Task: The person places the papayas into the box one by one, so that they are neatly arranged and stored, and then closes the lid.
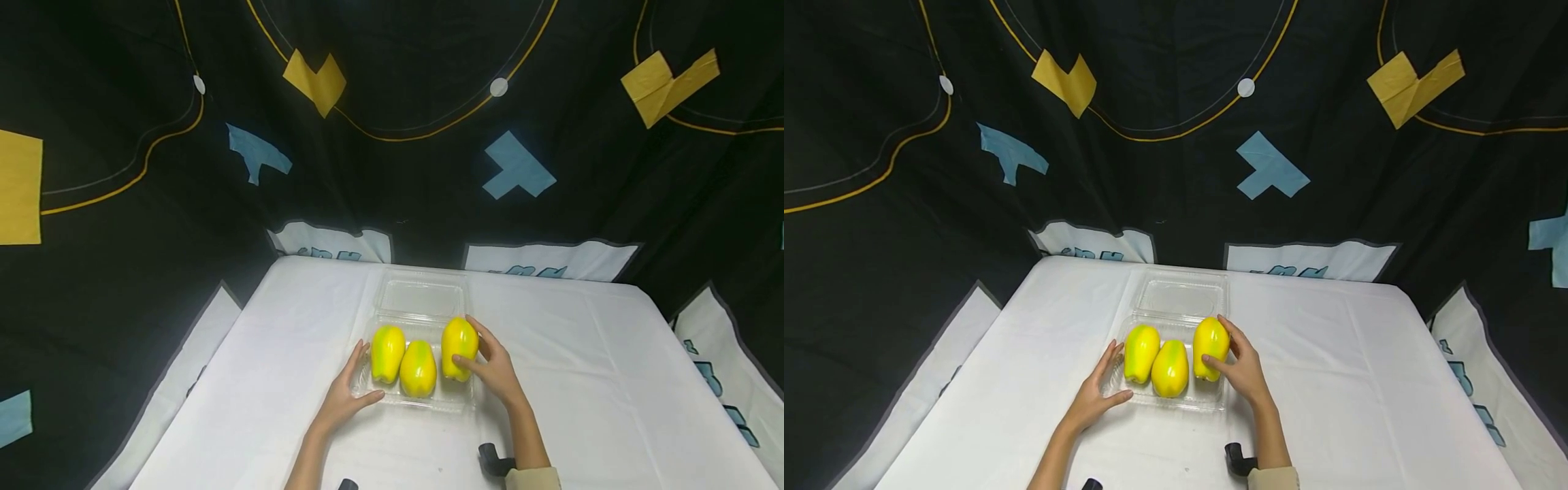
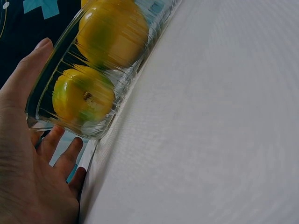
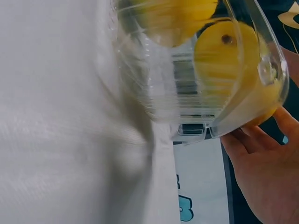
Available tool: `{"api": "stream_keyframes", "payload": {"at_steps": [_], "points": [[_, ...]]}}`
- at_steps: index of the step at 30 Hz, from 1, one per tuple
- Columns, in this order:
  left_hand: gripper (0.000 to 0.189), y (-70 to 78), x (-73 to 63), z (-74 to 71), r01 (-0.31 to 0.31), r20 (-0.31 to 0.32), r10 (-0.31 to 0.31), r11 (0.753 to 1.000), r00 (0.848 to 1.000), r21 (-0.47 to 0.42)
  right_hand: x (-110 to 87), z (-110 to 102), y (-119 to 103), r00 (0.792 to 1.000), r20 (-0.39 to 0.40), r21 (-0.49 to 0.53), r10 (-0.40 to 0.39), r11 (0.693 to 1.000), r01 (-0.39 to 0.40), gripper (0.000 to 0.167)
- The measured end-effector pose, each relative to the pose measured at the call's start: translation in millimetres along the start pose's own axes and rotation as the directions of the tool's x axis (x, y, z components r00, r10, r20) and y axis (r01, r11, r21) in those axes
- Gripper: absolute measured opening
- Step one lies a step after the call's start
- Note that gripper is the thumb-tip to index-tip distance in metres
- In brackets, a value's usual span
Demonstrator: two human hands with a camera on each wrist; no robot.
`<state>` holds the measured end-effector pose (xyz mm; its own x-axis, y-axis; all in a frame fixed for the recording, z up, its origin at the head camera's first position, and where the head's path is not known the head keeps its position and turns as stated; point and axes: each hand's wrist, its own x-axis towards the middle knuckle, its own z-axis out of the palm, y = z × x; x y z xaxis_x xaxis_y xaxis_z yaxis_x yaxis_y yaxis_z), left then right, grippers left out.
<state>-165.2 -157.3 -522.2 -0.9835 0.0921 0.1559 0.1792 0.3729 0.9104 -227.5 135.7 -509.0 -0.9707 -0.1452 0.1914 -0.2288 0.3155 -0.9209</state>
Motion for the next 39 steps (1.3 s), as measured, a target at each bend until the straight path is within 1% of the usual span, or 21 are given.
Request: {"api": "stream_keyframes", "payload": {"at_steps": [1,4,7,8,11,15,16,19,23,24,33,39], "points": [[0.095,0.1,0.1,0.0,0.001,-0.001,-0.001,1.000,1.000,0.000,-1.0,0.0,-5.1,1.000,0.005,0.003,0.005,1.000,-0.005,0.078],[0.095,0.0,0.1,-0.1,-0.002,-0.002,0.002,1.000,1.000,0.000,-0.6,1.6,-6.0,1.000,0.010,0.002,-0.008,1.000,0.008,0.078],[0.096,0.0,0.2,-0.2,-0.008,-0.002,0.008,1.000,1.000,0.001,-0.7,3.0,-6.4,1.000,0.012,-0.004,-0.013,1.000,0.013,0.078],[0.096,0.4,0.1,-0.3,-0.008,-0.002,0.008,1.000,1.000,0.002,0.4,3.9,-1.5,1.000,0.009,-0.016,-0.018,1.000,0.018,0.078],[0.096,2.0,0.0,-0.7,0.003,0.000,-0.003,1.000,1.000,0.009,-0.6,5.1,-0.7,1.000,0.009,-0.046,-0.007,0.999,0.007,0.078],[0.096,0.4,0.1,-0.5,0.011,0.001,-0.011,1.000,1.000,0.011,-2.7,7.4,0.2,0.999,0.015,-0.083,0.028,0.996,-0.027,0.079],[0.097,-1.0,0.4,-0.3,0.005,0.001,-0.005,1.000,1.000,0.015,-3.0,8.0,0.7,0.999,0.017,-0.092,0.036,0.995,-0.034,0.079],[0.099,-15.1,3.1,3.0,-0.001,-0.008,0.001,1.000,1.000,0.022,-3.4,9.6,2.4,0.999,0.022,-0.113,0.049,0.992,-0.047,0.078],[0.100,-35.1,7.1,7.4,0.010,-0.021,-0.009,0.999,1.000,0.041,-3.1,10.4,2.9,0.999,0.023,-0.125,0.040,0.991,-0.037,0.078],[0.100,-37.1,7.4,7.5,0.012,-0.021,-0.011,0.999,1.000,0.044,-3.1,10.6,2.6,0.999,0.024,-0.133,0.035,0.991,-0.031,0.079],[0.100,-39.0,8.2,7.4,0.001,-0.017,-0.001,0.999,1.000,0.041,-1.1,11.1,3.3,0.998,0.059,-0.182,0.003,0.983,0.008,0.083],[0.099,-38.5,7.7,7.3,0.007,-0.014,-0.007,0.999,1.000,0.041,-1.4,12.4,4.7,0.997,0.073,-0.208,0.016,0.978,0.000,0.084]]}}
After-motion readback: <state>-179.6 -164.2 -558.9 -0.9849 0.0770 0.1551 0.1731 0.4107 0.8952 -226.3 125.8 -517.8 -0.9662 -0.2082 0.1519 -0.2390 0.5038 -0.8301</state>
